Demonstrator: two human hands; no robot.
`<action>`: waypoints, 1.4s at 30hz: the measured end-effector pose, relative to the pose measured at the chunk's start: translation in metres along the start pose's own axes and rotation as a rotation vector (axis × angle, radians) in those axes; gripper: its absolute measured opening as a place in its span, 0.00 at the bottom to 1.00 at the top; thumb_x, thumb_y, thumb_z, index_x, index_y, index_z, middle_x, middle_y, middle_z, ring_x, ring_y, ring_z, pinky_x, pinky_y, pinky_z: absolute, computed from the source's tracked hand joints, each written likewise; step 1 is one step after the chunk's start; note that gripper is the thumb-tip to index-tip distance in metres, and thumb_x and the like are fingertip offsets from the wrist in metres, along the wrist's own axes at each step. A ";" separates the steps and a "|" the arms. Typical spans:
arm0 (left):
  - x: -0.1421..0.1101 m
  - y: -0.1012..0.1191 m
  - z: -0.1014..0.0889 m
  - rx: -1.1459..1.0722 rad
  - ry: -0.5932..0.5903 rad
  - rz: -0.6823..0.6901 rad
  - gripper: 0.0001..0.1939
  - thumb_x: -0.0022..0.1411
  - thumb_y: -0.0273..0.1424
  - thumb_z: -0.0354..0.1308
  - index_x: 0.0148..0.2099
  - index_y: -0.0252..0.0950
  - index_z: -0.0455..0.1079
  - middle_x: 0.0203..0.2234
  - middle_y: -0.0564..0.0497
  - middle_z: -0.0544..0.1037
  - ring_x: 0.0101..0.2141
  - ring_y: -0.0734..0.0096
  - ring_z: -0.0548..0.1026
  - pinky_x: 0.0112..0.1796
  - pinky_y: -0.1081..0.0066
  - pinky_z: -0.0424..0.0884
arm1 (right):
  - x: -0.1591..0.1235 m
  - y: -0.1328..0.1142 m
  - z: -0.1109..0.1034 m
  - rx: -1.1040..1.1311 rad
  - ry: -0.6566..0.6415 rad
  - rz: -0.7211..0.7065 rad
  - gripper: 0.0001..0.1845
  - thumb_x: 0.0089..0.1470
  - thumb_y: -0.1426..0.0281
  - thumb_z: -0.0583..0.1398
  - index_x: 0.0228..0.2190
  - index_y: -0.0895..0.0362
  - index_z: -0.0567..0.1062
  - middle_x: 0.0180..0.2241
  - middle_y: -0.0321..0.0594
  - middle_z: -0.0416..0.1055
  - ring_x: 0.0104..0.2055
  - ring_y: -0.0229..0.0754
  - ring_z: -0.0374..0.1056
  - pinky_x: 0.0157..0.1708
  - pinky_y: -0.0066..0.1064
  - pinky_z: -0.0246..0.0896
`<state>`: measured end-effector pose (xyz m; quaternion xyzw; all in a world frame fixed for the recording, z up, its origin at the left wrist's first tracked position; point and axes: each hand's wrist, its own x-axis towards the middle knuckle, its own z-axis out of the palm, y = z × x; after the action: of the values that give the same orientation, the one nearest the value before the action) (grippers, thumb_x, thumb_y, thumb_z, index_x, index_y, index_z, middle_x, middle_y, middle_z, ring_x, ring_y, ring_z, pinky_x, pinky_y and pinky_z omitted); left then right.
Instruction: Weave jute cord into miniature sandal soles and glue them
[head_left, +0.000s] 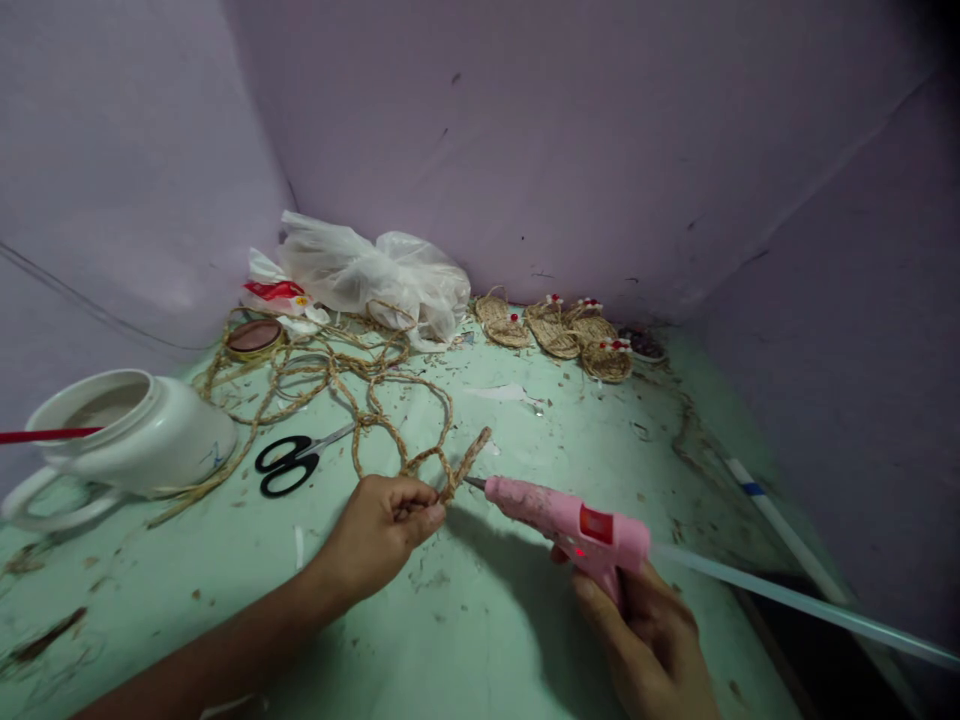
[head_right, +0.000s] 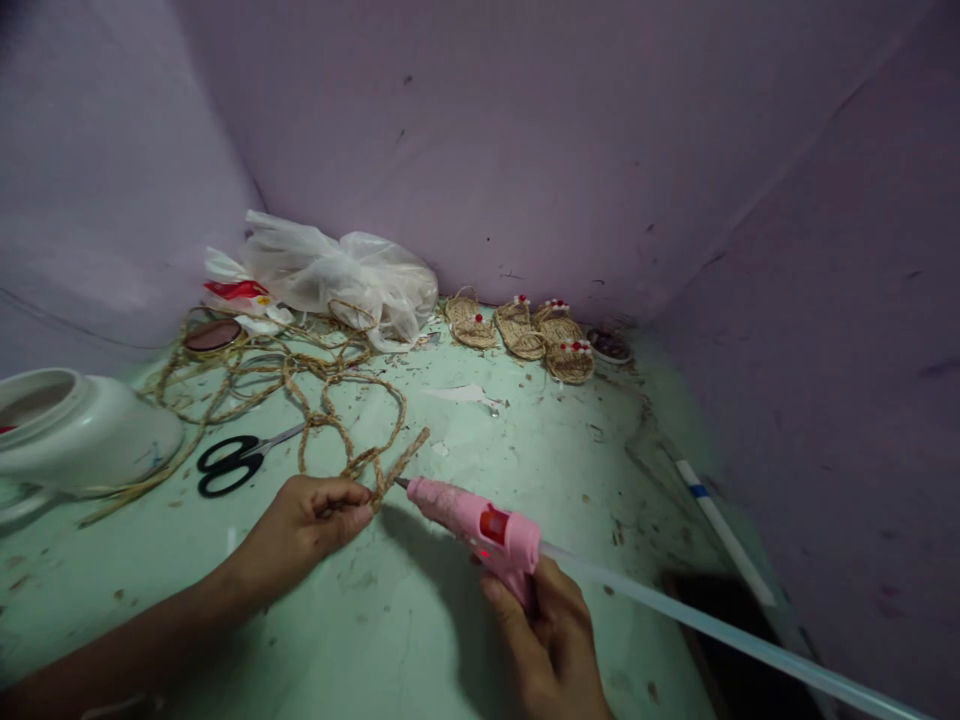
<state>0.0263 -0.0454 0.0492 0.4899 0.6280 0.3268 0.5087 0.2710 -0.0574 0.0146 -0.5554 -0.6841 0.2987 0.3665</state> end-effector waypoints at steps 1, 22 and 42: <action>0.000 0.000 0.000 0.000 -0.004 0.000 0.15 0.48 0.40 0.57 0.20 0.34 0.62 0.14 0.58 0.56 0.19 0.79 0.52 0.21 0.75 0.48 | 0.000 -0.001 0.000 0.004 0.004 0.007 0.15 0.52 0.60 0.58 0.20 0.55 0.74 0.19 0.36 0.69 0.20 0.39 0.64 0.18 0.25 0.60; -0.001 0.001 0.000 0.030 -0.018 0.013 0.15 0.47 0.40 0.57 0.19 0.35 0.62 0.12 0.59 0.55 0.18 0.79 0.52 0.20 0.76 0.49 | 0.004 0.005 0.002 0.100 0.062 0.001 0.09 0.50 0.65 0.60 0.29 0.56 0.79 0.22 0.38 0.74 0.19 0.39 0.66 0.16 0.25 0.61; 0.000 -0.004 0.001 0.053 -0.033 -0.027 0.15 0.47 0.42 0.53 0.21 0.35 0.60 0.15 0.58 0.54 0.19 0.79 0.51 0.21 0.74 0.47 | 0.002 0.003 0.001 0.063 0.094 -0.014 0.09 0.51 0.64 0.60 0.28 0.56 0.78 0.20 0.36 0.70 0.18 0.36 0.61 0.15 0.24 0.58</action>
<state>0.0260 -0.0471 0.0456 0.4999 0.6345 0.2948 0.5104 0.2717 -0.0546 0.0114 -0.5523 -0.6600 0.2912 0.4178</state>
